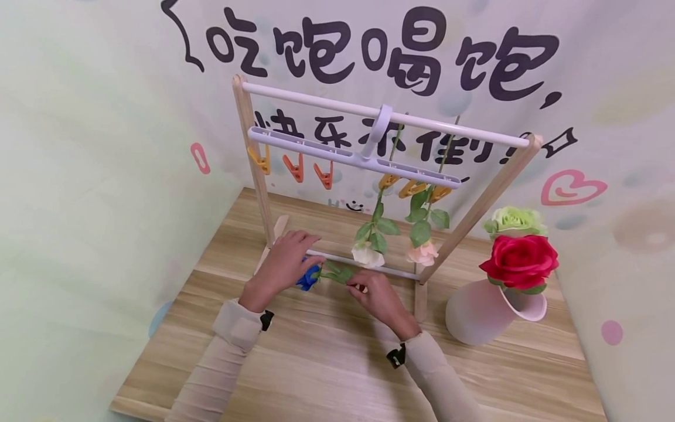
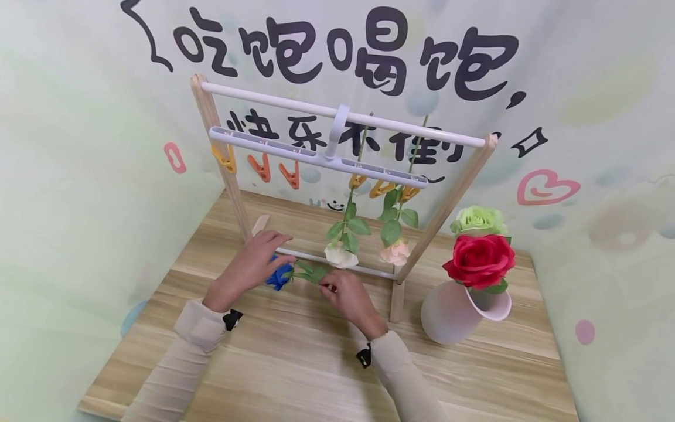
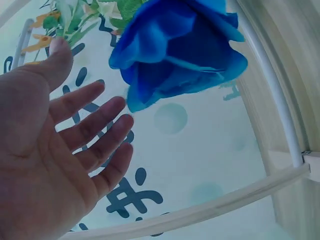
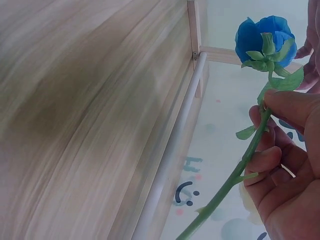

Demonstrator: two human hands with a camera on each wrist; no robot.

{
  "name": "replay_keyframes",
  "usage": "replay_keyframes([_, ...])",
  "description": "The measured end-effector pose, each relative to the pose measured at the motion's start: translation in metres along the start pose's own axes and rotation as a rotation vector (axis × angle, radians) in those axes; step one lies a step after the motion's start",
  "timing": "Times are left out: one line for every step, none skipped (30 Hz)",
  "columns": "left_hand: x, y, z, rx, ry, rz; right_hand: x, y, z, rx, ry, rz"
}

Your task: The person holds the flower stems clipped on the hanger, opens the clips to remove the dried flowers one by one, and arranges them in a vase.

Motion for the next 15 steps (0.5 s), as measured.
replay_keyframes([0.001, 0.0, 0.0, 0.002, 0.018, 0.016, 0.001, 0.001, 0.0, 0.001, 0.001, 0.003])
replay_keyframes([0.002, 0.0, -0.001, 0.005, 0.037, 0.026, 0.002, 0.002, 0.0, 0.005, 0.002, 0.008])
replay_keyframes([0.003, 0.0, -0.001, 0.01, 0.058, 0.036, 0.003, 0.003, 0.001, 0.005, 0.001, 0.011])
replay_keyframes([0.004, 0.0, -0.002, 0.014, 0.076, 0.045, 0.005, 0.003, 0.001, 0.006, -0.001, 0.015])
replay_keyframes([0.005, 0.0, -0.002, 0.019, 0.099, 0.054, 0.006, 0.004, 0.001, 0.007, -0.005, 0.018])
replay_keyframes([0.005, 0.0, -0.003, 0.027, 0.116, 0.06, 0.007, 0.005, 0.001, 0.008, -0.007, 0.024])
replay_keyframes([0.006, -0.001, -0.004, 0.036, 0.127, 0.066, 0.008, 0.006, 0.002, 0.009, -0.009, 0.029])
replay_keyframes([0.006, -0.001, -0.005, 0.047, 0.14, 0.073, 0.009, 0.006, 0.002, 0.007, -0.013, 0.033])
replay_keyframes([0.007, -0.001, -0.006, 0.058, 0.149, 0.079, 0.011, 0.007, 0.003, 0.004, -0.019, 0.035])
replay_keyframes([0.008, -0.002, -0.008, 0.067, 0.16, 0.087, 0.012, 0.008, 0.003, 0.003, -0.021, 0.038])
replay_keyframes([0.008, -0.002, -0.009, 0.077, 0.175, 0.094, 0.013, 0.009, 0.004, 0.002, -0.02, 0.042])
replay_keyframes([0.009, -0.003, -0.01, 0.085, 0.187, 0.101, 0.015, 0.01, 0.004, 0.004, -0.023, 0.049])
replay_keyframes([0.009, -0.003, -0.011, 0.091, 0.202, 0.108, 0.016, 0.01, 0.004, 0.005, -0.025, 0.057])
replay_keyframes([0.009, -0.003, -0.012, 0.098, 0.218, 0.113, 0.018, 0.011, 0.004, 0.006, -0.028, 0.064])
replay_keyframes([0.009, -0.003, -0.013, 0.101, 0.23, 0.117, 0.02, 0.012, 0.005, 0.009, -0.028, 0.072])
Point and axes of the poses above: each hand's wrist, its own y-axis away from the middle knuckle, its own x-axis out of the back of the hand, z = x × y, the point moved 9 cm from there along -y, towards the middle knuckle, and after that the axes turned 3 degrees about -x, right-handed, at the moved point
